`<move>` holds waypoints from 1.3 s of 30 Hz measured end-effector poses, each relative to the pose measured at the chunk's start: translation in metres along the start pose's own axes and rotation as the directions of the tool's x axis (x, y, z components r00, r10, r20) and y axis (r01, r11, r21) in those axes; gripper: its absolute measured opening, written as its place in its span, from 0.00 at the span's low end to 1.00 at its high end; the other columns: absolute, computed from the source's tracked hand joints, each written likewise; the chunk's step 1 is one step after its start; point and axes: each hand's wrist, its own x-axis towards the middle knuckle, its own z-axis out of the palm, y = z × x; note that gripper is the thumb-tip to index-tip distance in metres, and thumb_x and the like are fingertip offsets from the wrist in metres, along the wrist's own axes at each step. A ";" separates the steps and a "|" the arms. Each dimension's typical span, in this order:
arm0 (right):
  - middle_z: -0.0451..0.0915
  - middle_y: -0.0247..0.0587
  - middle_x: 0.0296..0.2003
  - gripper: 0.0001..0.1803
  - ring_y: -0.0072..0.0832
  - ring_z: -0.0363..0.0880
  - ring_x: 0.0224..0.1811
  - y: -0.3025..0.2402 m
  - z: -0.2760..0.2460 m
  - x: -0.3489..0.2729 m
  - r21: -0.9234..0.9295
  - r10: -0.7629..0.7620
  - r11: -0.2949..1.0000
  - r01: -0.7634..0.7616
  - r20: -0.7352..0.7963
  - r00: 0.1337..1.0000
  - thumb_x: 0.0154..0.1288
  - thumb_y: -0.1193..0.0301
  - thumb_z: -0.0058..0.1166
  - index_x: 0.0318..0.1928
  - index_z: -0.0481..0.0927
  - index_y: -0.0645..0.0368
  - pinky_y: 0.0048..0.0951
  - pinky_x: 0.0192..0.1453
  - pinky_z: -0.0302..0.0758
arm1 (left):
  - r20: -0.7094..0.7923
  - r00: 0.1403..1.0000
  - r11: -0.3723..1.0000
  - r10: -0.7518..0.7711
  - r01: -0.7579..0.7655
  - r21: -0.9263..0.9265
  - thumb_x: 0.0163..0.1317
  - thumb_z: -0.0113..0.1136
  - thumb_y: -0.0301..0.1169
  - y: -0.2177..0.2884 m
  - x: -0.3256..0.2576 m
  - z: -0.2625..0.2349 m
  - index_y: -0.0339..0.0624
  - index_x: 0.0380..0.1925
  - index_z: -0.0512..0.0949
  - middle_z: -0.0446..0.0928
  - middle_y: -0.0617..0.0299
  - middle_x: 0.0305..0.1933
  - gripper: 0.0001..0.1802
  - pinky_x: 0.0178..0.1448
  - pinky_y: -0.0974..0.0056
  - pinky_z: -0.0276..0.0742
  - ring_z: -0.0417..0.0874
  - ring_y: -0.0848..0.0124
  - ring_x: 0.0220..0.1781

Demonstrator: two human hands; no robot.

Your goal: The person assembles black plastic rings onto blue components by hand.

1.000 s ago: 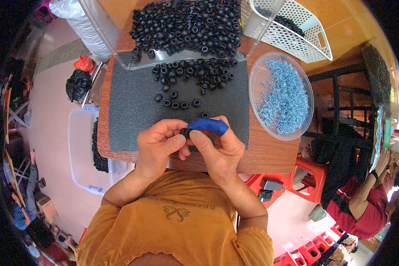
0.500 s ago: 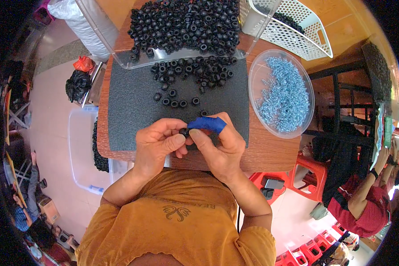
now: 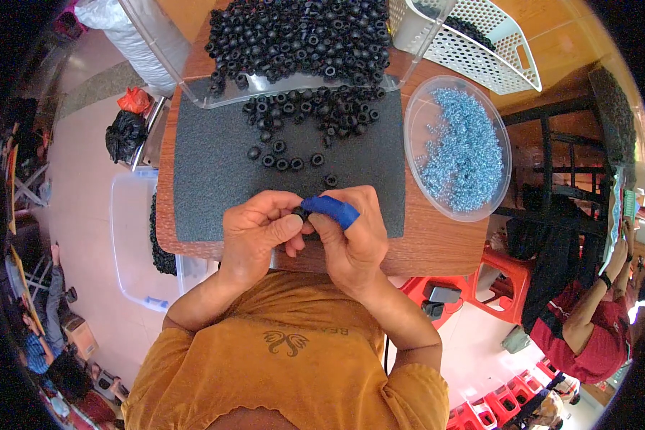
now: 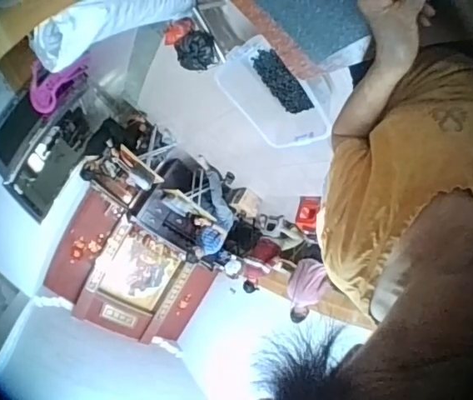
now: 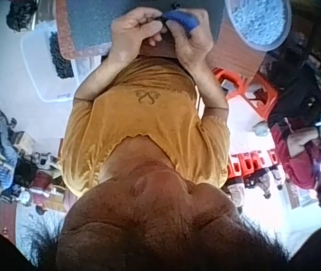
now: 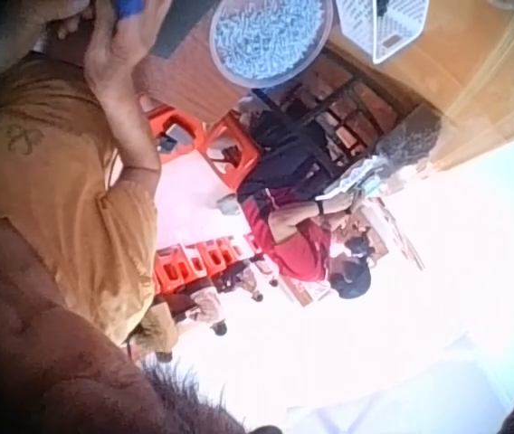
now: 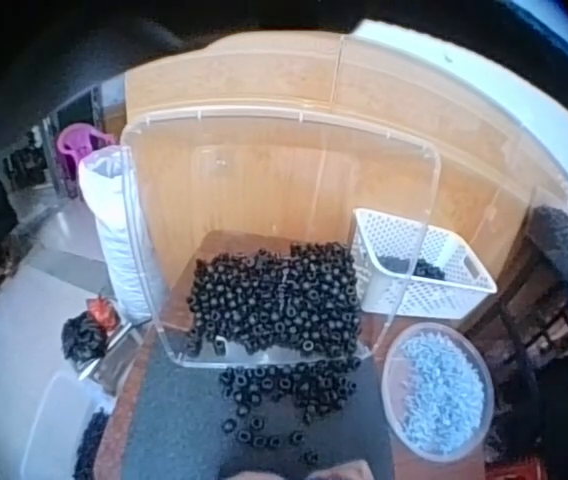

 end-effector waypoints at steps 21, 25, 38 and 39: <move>0.76 0.41 0.32 0.12 0.39 0.71 0.34 0.005 0.003 0.002 -0.218 -0.192 0.957 0.190 0.010 0.981 0.44 0.84 0.57 0.33 0.79 0.62 0.32 0.34 0.69 | 0.010 0.998 0.998 -0.054 0.054 -0.019 0.62 0.58 0.28 -0.003 0.008 0.002 0.33 0.41 0.76 0.78 0.59 0.28 0.11 0.25 0.74 0.73 0.77 0.77 0.24; 0.76 0.42 0.33 0.11 0.39 0.71 0.34 0.006 0.003 0.003 -0.152 -0.185 0.971 0.182 -0.004 0.983 0.45 0.83 0.57 0.34 0.78 0.63 0.34 0.35 0.69 | 0.024 0.996 0.993 -0.092 0.093 -0.070 0.61 0.59 0.30 -0.004 0.010 0.000 0.34 0.38 0.76 0.78 0.59 0.26 0.10 0.23 0.74 0.71 0.75 0.77 0.22; 0.75 0.48 0.35 0.25 0.43 0.72 0.33 0.014 0.001 0.011 -0.146 -0.278 0.940 0.308 0.191 0.941 0.37 0.75 0.66 0.41 0.74 0.69 0.38 0.34 0.70 | -0.093 0.995 0.971 -0.036 0.013 -0.241 0.58 0.58 0.26 -0.003 0.016 0.008 0.33 0.32 0.77 0.78 0.61 0.27 0.06 0.33 0.73 0.73 0.77 0.76 0.26; 0.75 0.48 0.35 0.25 0.43 0.72 0.33 0.016 0.002 0.011 -0.147 -0.278 0.940 0.307 0.192 0.941 0.37 0.75 0.66 0.41 0.74 0.69 0.38 0.34 0.70 | -0.087 0.996 0.976 -0.016 -0.004 -0.217 0.58 0.58 0.26 -0.003 0.016 0.008 0.33 0.31 0.77 0.78 0.62 0.28 0.06 0.35 0.73 0.73 0.77 0.77 0.27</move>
